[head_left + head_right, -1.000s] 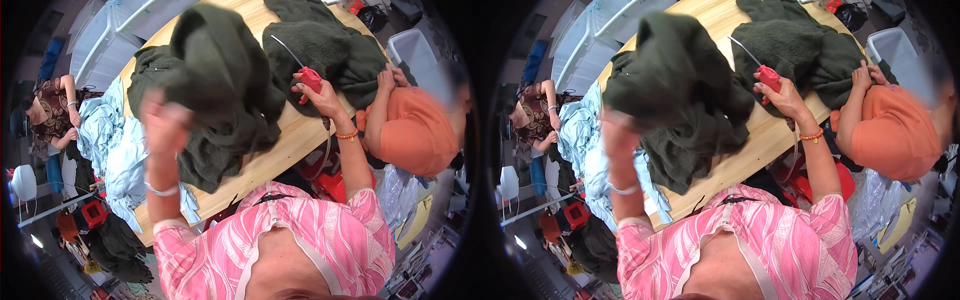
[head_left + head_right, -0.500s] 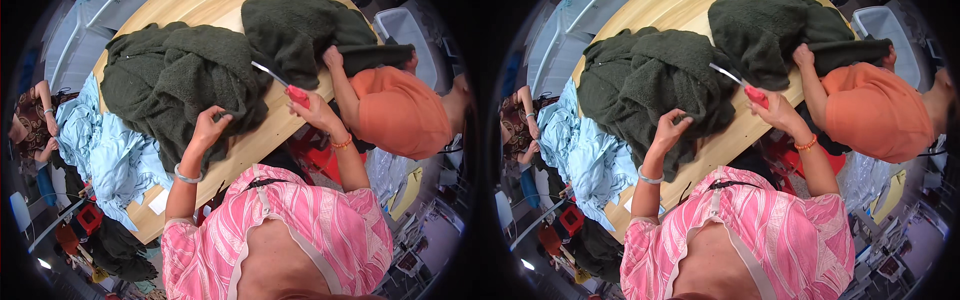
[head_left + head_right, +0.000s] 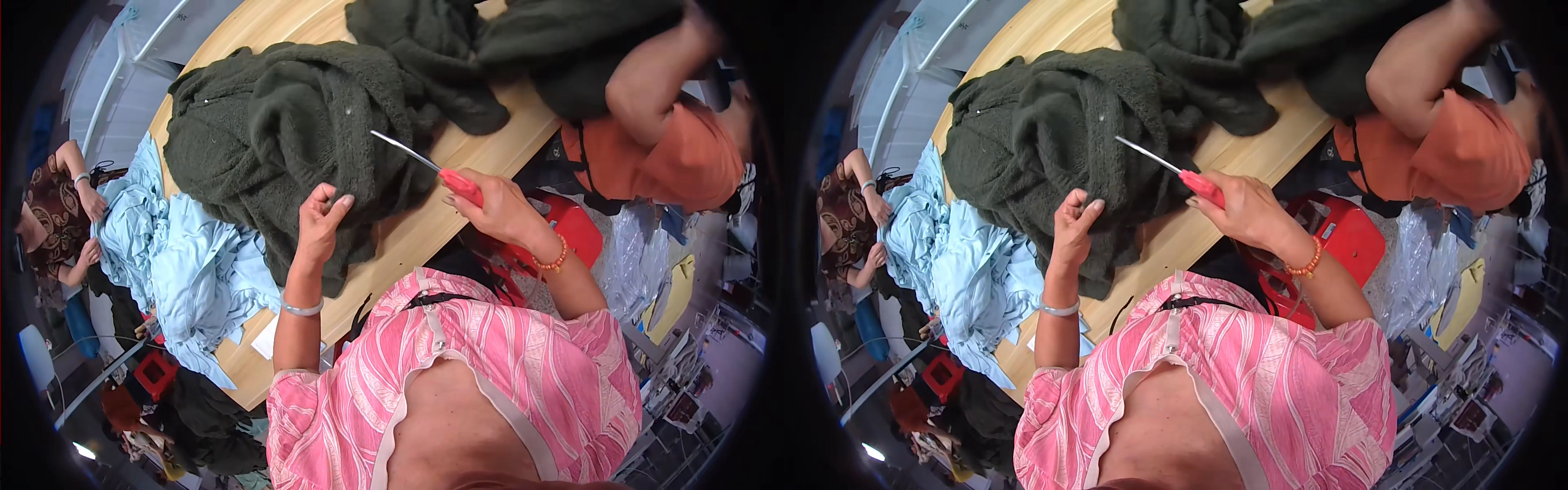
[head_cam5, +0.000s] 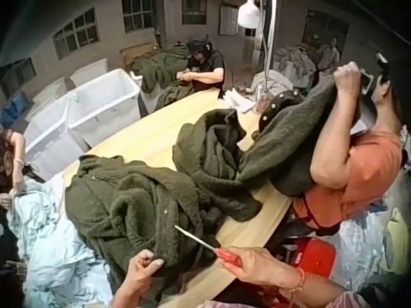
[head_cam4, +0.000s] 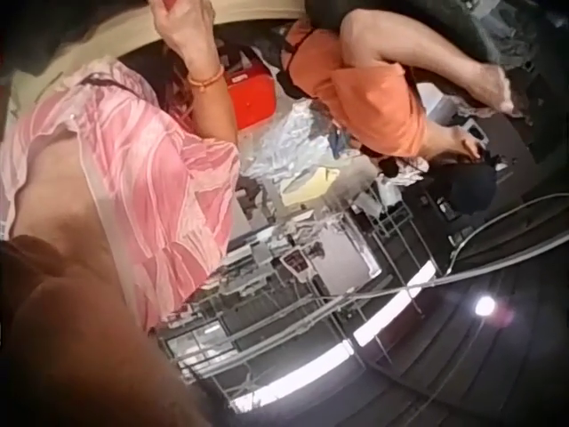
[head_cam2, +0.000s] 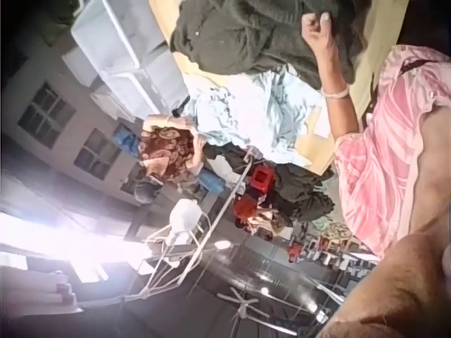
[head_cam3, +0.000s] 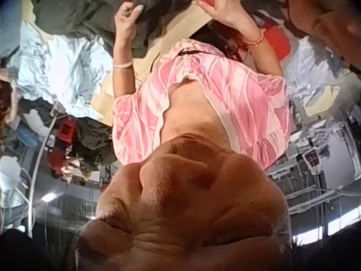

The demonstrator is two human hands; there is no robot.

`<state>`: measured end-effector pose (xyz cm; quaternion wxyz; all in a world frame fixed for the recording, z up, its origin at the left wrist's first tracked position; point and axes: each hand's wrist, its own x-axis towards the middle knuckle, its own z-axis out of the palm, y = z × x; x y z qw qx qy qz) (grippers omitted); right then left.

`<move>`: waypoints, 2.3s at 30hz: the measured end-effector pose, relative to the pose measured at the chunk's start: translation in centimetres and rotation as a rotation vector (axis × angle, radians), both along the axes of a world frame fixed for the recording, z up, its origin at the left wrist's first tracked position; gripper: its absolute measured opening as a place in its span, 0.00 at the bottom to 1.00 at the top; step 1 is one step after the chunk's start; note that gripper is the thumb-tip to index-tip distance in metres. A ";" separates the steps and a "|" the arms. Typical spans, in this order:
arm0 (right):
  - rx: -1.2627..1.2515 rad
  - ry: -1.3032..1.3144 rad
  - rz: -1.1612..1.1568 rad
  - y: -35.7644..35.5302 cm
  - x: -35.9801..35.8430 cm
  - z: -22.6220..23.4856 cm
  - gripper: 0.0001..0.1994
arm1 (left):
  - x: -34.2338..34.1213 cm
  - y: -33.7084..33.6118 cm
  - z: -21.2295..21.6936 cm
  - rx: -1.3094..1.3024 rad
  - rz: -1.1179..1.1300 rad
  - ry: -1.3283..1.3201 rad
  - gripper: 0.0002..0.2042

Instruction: Removing loose threads from finished sweaters using a small thread-nipping tool.

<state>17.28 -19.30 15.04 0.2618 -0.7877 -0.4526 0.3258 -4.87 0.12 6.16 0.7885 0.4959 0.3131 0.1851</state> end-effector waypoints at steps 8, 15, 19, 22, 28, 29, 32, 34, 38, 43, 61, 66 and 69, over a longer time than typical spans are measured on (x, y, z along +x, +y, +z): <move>0.056 -0.139 -0.014 3.1 0.0 -2.0 0.15 | 4.7 2.3 3.2 0.447 -0.123 0.247 0.28; 0.008 -0.063 -0.024 3.1 0.7 -0.8 0.16 | 10.9 7.1 -2.0 0.373 0.254 0.203 0.21; -0.117 -0.170 -0.002 3.1 1.5 0.4 0.16 | 11.3 5.8 -1.6 0.140 0.072 0.153 0.04; -0.096 -0.211 0.042 3.0 1.6 0.3 0.16 | 10.0 6.0 -3.0 0.226 0.103 0.087 0.02; 0.041 -0.297 0.203 3.2 2.4 -0.1 0.16 | 9.4 4.5 -2.1 0.445 0.112 0.037 0.01; 0.042 -0.297 0.203 3.2 2.5 -0.1 0.16 | 9.5 4.4 -1.8 0.444 0.161 0.016 0.02; -0.116 -0.329 0.103 3.6 2.8 1.1 0.16 | 8.7 5.1 -3.1 0.587 0.075 0.047 0.07; -0.127 -0.247 0.220 3.5 2.6 1.8 0.16 | 8.4 4.7 -2.7 0.509 0.100 0.019 0.07; -0.142 -0.193 0.253 2.8 2.6 1.4 0.15 | 7.5 4.4 -1.9 0.311 0.121 -0.030 0.07; -0.034 -0.169 0.193 0.7 3.5 0.2 0.17 | 6.2 2.9 0.5 0.203 -0.151 0.113 0.10; -0.117 -0.225 0.311 1.5 1.8 2.5 0.13 | 10.5 4.9 -3.6 -0.189 0.334 -0.111 0.18; -0.070 -0.194 0.106 -1.4 2.0 -0.3 0.14 | 8.7 2.3 -0.2 0.015 0.151 0.183 0.26; -0.212 -0.103 0.221 -1.1 0.9 -1.4 0.11 | 5.5 -0.3 -3.2 0.261 -0.012 0.108 0.19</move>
